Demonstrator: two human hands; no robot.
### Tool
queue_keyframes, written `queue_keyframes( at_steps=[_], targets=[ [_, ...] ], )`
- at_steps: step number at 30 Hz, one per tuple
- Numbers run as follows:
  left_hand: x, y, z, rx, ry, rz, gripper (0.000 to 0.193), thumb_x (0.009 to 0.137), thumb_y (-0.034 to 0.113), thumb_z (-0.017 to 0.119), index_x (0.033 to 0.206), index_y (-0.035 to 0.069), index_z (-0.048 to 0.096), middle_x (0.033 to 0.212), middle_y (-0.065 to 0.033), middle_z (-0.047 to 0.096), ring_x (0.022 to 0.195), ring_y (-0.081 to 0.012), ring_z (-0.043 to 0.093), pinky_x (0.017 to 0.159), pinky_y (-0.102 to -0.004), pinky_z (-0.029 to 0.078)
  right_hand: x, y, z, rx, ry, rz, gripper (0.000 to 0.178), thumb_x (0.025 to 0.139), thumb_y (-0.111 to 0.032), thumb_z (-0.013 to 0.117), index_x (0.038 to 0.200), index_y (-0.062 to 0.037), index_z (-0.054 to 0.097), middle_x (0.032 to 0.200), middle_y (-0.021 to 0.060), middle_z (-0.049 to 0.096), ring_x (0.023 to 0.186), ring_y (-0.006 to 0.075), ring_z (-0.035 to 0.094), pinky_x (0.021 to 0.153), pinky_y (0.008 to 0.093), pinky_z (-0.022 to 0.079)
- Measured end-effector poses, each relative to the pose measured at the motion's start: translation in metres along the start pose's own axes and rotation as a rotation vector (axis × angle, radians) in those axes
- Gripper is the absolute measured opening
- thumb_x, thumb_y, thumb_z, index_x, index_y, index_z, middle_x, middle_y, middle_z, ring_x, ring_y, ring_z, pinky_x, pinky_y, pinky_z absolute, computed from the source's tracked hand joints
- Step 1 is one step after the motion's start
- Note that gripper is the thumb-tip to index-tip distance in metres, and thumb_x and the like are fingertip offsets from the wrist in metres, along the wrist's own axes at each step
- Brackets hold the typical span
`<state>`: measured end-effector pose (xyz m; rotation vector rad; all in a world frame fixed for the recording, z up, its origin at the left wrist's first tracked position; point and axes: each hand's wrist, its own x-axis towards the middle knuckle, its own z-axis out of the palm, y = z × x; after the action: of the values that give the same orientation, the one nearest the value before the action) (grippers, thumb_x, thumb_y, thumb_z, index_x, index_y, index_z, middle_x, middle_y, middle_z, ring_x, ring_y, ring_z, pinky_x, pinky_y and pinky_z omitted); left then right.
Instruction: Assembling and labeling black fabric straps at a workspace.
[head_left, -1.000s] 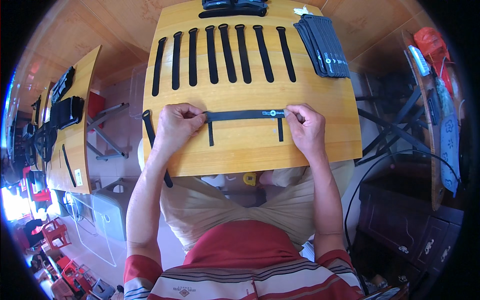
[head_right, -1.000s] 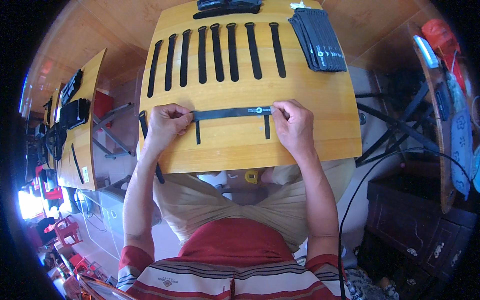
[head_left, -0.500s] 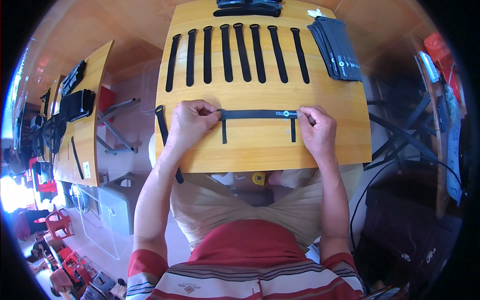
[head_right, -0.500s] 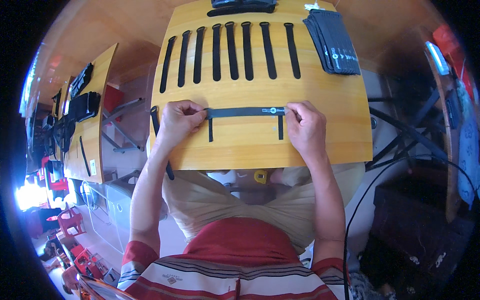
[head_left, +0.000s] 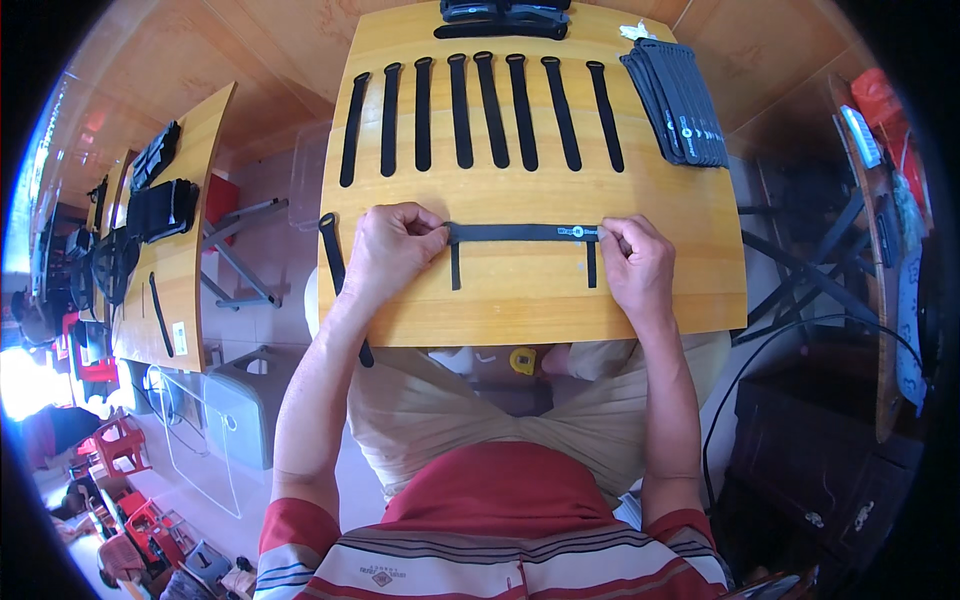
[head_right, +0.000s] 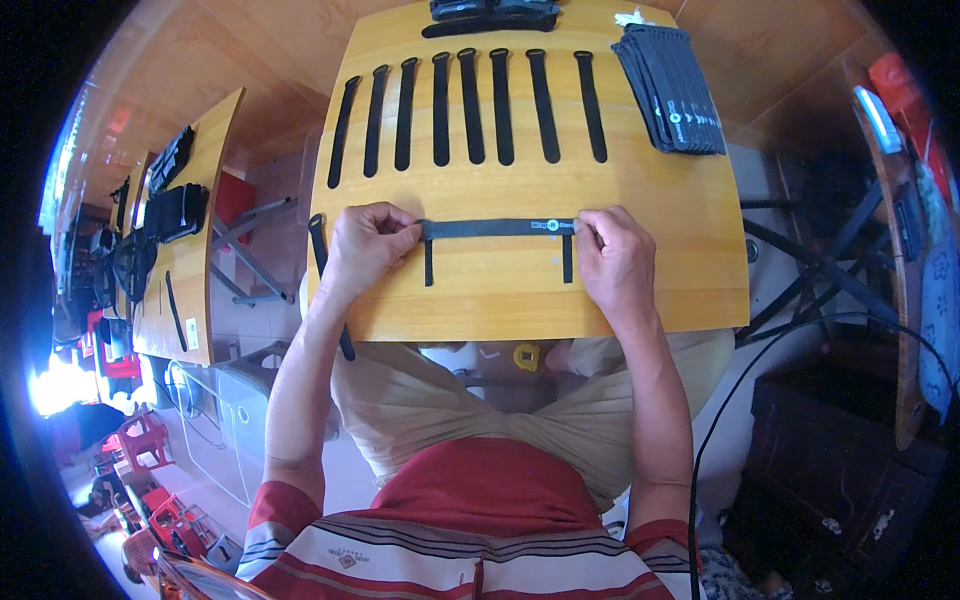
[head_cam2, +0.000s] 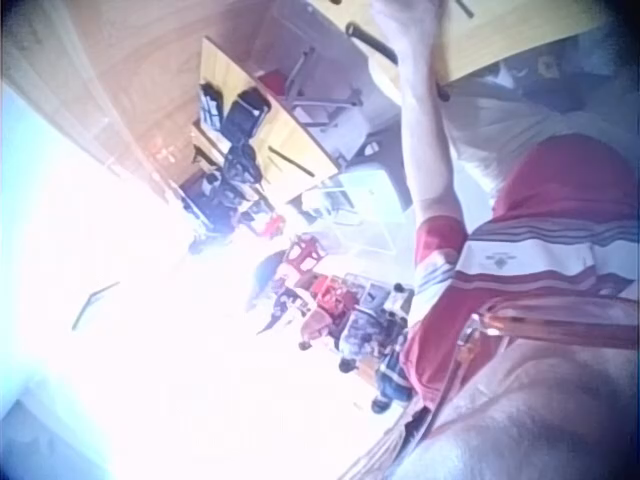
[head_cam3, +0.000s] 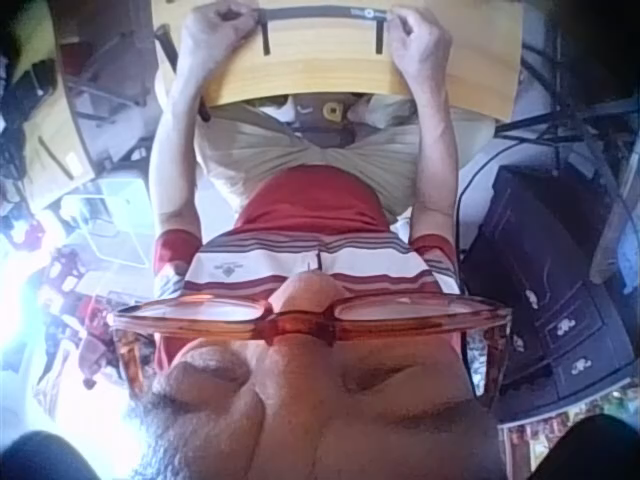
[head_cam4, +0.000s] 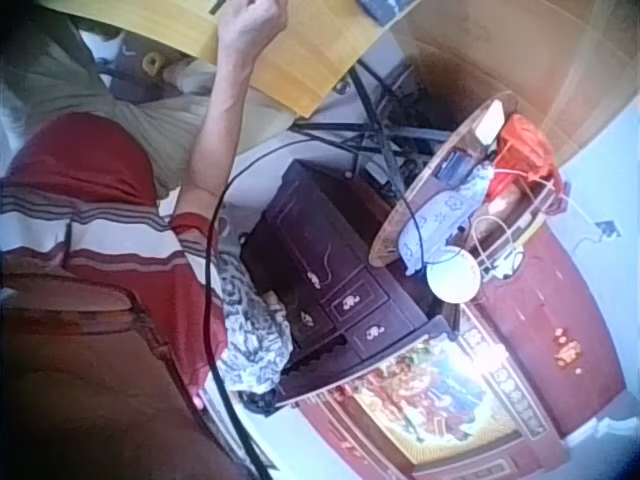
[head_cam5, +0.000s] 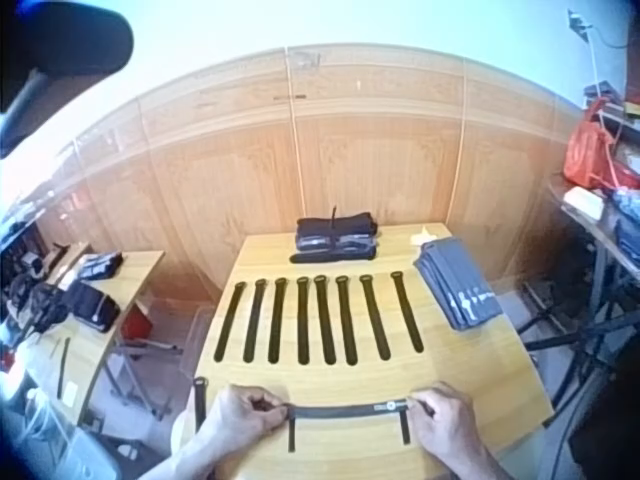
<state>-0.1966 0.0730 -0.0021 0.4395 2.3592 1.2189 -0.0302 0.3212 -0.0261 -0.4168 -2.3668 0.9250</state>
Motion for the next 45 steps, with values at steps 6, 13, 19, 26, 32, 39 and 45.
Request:
queue_keyframes(
  at_steps=[6, 13, 19, 26, 32, 39, 45],
  targets=[
    [0.001, -0.004, 0.001, 0.017, 0.002, 0.020, 0.014, 0.083, 0.010, 0.075, 0.089, -0.003, 0.074, 0.073, -0.0083, 0.072, 0.063, -0.0110, 0.065, 0.062, -0.0259, 0.052, -0.001, 0.000, 0.000, -0.011, 0.002, -0.011, 0.003, 0.084, 0.003, 0.067, 0.086, 0.0022, 0.067, 0.080, 0.0156, 0.066, 0.073, 0.0323, 0.066, 0.066, 0.0395, 0.052],
    [-0.001, -0.001, 0.001, 0.044, 0.021, 0.056, 0.016, 0.082, 0.011, 0.075, 0.088, -0.004, 0.073, 0.075, -0.0106, 0.073, 0.065, -0.0139, 0.067, 0.064, -0.0287, 0.054, 0.000, -0.001, 0.001, -0.028, 0.015, -0.035, 0.003, 0.083, 0.003, 0.066, 0.086, 0.0017, 0.067, 0.080, 0.0161, 0.065, 0.074, 0.0330, 0.066, 0.067, 0.0401, 0.053],
    [-0.006, 0.005, 0.003, 0.117, 0.066, 0.110, 0.016, 0.082, 0.009, 0.074, 0.088, -0.005, 0.071, 0.075, -0.0122, 0.072, 0.065, -0.0179, 0.068, 0.064, -0.0304, 0.054, 0.000, -0.001, 0.000, -0.036, 0.001, -0.037, 0.004, 0.084, 0.002, 0.065, 0.087, 0.0016, 0.067, 0.083, 0.0165, 0.066, 0.075, 0.0342, 0.066, 0.068, 0.0414, 0.053],
    [-0.011, 0.004, 0.006, 0.126, 0.071, 0.174, 0.013, 0.084, 0.006, 0.072, 0.093, -0.002, 0.070, 0.079, -0.0079, 0.067, 0.071, -0.0124, 0.063, 0.064, -0.0267, 0.050, 0.000, -0.003, -0.002, -0.030, -0.014, -0.006, 0.005, 0.084, 0.001, 0.065, 0.089, 0.0016, 0.067, 0.086, 0.0173, 0.066, 0.079, 0.0352, 0.066, 0.071, 0.0422, 0.053],
    [-0.015, 0.000, 0.012, 0.221, 0.136, 0.415, 0.016, 0.080, 0.000, 0.067, 0.093, 0.004, 0.075, 0.090, -0.0116, 0.064, 0.076, -0.0242, 0.068, 0.065, -0.0364, 0.054, -0.001, -0.005, -0.001, -0.027, 0.000, 0.028, 0.005, 0.085, -0.001, 0.065, 0.089, 0.0015, 0.067, 0.087, 0.0173, 0.066, 0.081, 0.0355, 0.066, 0.073, 0.0426, 0.053],
    [-0.026, -0.002, 0.022, 0.527, 0.205, 0.596, 0.020, 0.082, 0.001, 0.065, 0.098, 0.007, 0.076, 0.103, -0.0092, 0.062, 0.082, -0.0308, 0.068, 0.071, -0.0415, 0.057, -0.003, 0.000, 0.002, -0.103, 0.038, -0.020, 0.005, 0.085, -0.001, 0.066, 0.089, 0.0013, 0.068, 0.084, 0.0160, 0.065, 0.078, 0.0339, 0.066, 0.071, 0.0428, 0.052],
    [-0.036, 0.002, 0.021, 0.632, 0.175, 0.708, 0.026, 0.084, 0.002, 0.063, 0.109, 0.005, 0.071, 0.113, -0.0083, 0.060, 0.096, -0.0292, 0.063, 0.076, -0.0403, 0.056, -0.003, -0.019, -0.006, -0.395, -0.081, 0.001, 0.014, 0.086, -0.004, 0.062, 0.098, 0.0008, 0.067, 0.104, 0.0158, 0.063, 0.090, 0.0342, 0.065, 0.076, 0.0450, 0.054]
  ],
)
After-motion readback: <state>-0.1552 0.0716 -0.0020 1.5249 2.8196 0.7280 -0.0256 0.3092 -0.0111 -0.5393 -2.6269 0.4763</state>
